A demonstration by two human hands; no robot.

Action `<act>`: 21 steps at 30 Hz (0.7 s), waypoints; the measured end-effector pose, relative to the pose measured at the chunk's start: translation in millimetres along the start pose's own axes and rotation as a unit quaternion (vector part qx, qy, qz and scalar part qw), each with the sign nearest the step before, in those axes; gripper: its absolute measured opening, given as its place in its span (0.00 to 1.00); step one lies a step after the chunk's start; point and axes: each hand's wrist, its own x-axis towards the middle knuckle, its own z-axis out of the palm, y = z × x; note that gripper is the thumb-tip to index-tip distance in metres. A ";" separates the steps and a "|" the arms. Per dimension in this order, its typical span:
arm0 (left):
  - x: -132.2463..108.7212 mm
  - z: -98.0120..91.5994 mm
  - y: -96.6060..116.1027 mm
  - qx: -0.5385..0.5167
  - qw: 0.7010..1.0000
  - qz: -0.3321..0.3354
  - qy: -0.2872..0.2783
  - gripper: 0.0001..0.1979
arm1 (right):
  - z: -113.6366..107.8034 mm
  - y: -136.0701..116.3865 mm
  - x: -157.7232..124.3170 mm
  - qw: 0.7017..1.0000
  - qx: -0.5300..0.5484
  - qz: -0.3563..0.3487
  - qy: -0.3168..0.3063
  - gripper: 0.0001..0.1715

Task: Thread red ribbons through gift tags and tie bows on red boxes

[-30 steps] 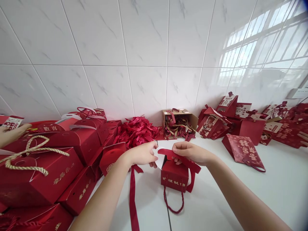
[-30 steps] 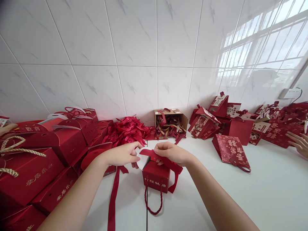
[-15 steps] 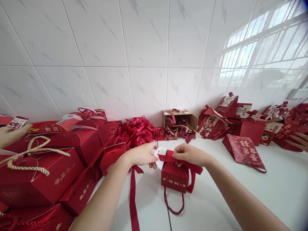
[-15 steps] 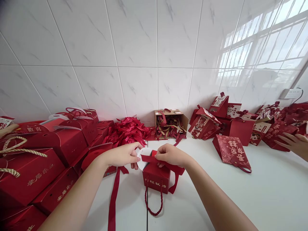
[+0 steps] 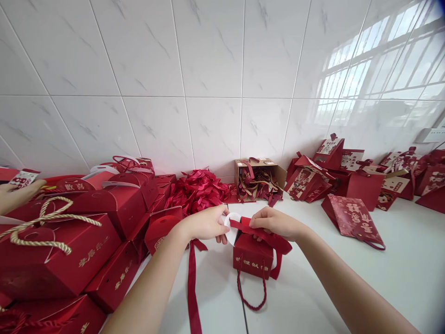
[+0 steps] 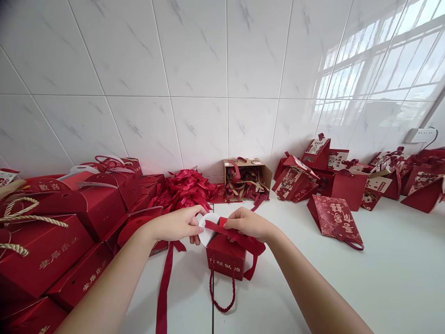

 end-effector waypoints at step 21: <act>0.0 1.1 2.8 -0.034 0.999 0.029 0.020 0.21 | 9.9 -3.5 -2.2 0.999 -0.022 -0.023 0.030 0.25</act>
